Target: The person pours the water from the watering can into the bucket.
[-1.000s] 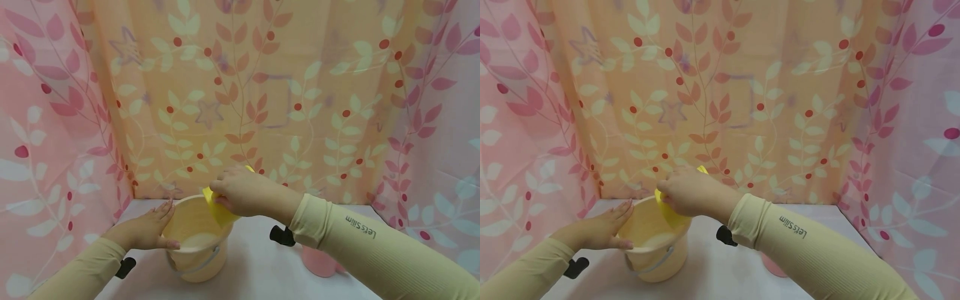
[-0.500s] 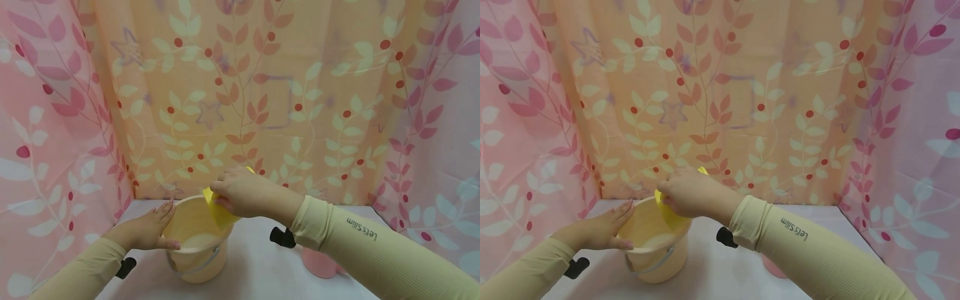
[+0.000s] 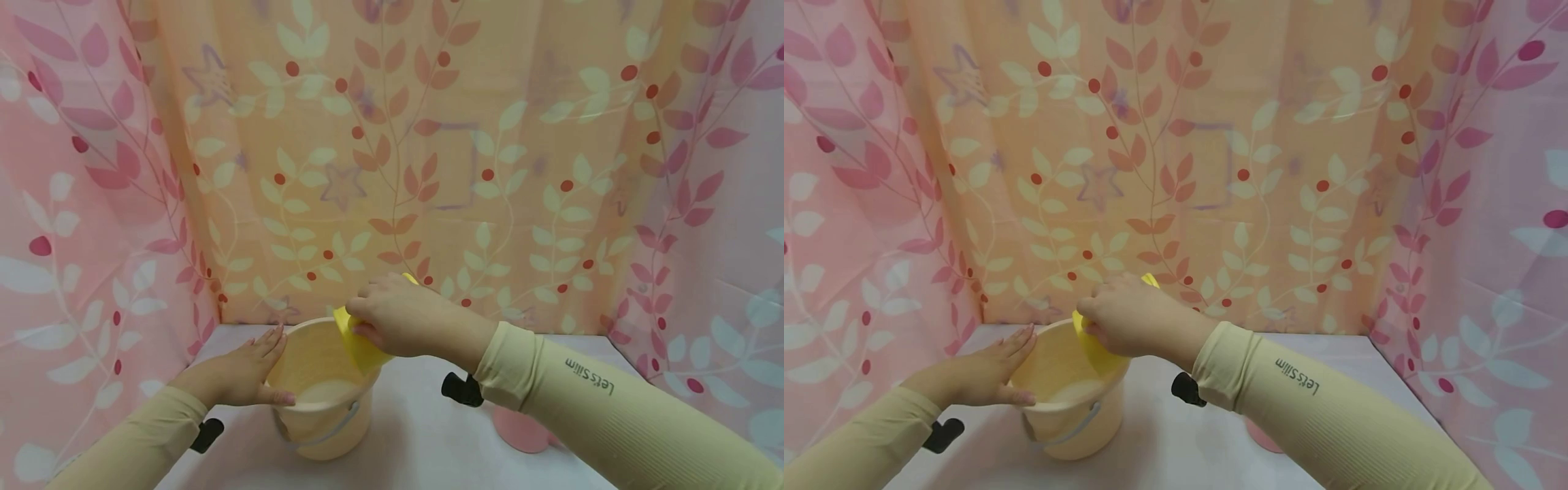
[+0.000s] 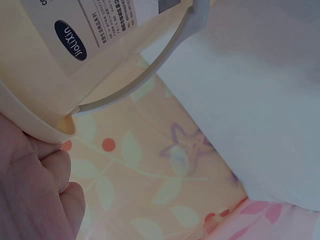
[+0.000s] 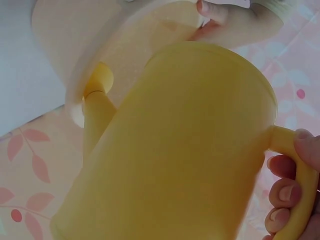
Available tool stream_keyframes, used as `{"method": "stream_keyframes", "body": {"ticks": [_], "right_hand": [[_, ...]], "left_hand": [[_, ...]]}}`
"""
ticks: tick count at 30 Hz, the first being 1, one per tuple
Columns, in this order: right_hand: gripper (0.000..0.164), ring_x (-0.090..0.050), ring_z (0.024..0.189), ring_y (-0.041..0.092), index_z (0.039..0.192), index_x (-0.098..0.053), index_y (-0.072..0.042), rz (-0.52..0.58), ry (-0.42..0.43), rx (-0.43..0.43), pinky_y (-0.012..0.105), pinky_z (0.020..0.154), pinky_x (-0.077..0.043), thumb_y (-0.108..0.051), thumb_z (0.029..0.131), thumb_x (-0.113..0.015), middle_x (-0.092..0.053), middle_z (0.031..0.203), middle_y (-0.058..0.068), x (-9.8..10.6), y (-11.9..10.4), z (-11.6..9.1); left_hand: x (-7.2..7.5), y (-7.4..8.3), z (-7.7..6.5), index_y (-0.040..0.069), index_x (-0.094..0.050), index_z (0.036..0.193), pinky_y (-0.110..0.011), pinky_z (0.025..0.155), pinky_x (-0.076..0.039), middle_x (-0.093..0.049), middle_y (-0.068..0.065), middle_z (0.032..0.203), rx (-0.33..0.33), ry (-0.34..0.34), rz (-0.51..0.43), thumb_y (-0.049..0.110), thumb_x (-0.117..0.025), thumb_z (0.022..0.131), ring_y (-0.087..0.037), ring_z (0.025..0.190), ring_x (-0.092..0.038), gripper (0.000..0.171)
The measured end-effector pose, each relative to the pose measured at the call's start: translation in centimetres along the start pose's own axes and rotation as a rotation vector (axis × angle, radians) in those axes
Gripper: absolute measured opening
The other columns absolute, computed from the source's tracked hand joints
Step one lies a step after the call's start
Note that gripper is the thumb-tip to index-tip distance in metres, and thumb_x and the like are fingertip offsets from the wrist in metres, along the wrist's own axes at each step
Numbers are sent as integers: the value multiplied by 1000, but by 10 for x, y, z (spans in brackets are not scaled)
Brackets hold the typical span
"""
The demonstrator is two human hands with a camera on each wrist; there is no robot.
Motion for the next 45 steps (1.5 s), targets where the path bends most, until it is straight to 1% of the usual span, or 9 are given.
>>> {"method": "stream_keyframes", "body": {"ticks": [10,18,20,24,26,27,33,37,45], "right_hand": [[10,-43,71,11,78,-56,-19,9,7,-9,27,76,-38,-21,86,-60,-48,70,-8,-3,2,-1],[10,-44,68,11,76,-55,-19,3,4,-18,27,71,-40,-20,85,-61,-47,67,-9,-9,3,-4],[10,-45,68,11,77,-55,-19,-2,5,-13,28,72,-40,-20,85,-61,-48,68,-9,-10,3,-3],[9,-46,69,11,78,-56,-19,-2,3,-10,28,73,-40,-21,85,-60,-49,70,-9,-10,3,-1],[9,-46,70,11,78,-56,-19,-6,5,-8,28,74,-40,-21,85,-60,-50,70,-9,-9,3,-1],[9,-46,70,11,78,-56,-19,-8,5,-8,28,74,-40,-22,86,-60,-50,70,-9,-8,3,0],[10,-44,70,11,77,-55,-18,2,18,-3,28,74,-39,-21,86,-60,-47,69,-8,-7,5,0],[12,-44,70,11,76,-54,-18,14,27,-7,28,75,-39,-20,85,-60,-46,68,-8,-6,7,0],[13,-44,69,12,76,-54,-17,26,45,-11,29,76,-39,-20,85,-62,-46,67,-7,-3,8,-2]], "left_hand": [[-4,-3,1,-13,-22,138,-59,104,-16,-12,-30,146,7,-7,1,75,-49,71,-43,135,-13,114],[-5,2,2,-15,-23,137,-60,103,-17,-13,-33,145,-27,-9,-13,71,-52,73,-45,133,-15,111],[-7,1,2,-16,-22,137,-62,103,-15,-13,-34,144,-38,-2,-26,69,-53,75,-46,133,-13,110],[-7,-2,2,-15,-21,137,-62,103,-14,-12,-33,145,-30,4,-21,70,-53,74,-46,133,-13,110],[-7,-2,2,-15,-21,138,-62,103,-14,-12,-33,145,-28,6,-21,70,-52,74,-46,133,-13,111],[-5,-1,1,-14,-21,138,-61,103,-16,-12,-32,145,-19,4,-13,72,-51,72,-45,134,-14,113],[-3,-2,0,-15,-21,138,-61,103,-16,-12,-32,146,-11,8,-19,70,-54,73,-45,134,-13,112],[-3,-2,0,-14,-21,138,-60,104,-16,-12,-31,146,-2,4,-7,72,-52,72,-43,135,-13,113],[0,2,0,-14,-22,138,-61,102,-18,-14,-32,145,-11,-3,-4,74,-50,71,-44,134,-15,114]]}}
Point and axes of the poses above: each hand's wrist, its own z-axis towards the middle knuckle, its own x-axis out of the back of the hand, y = z × x, the point moved 9 cm from there along z, towards the middle knuckle
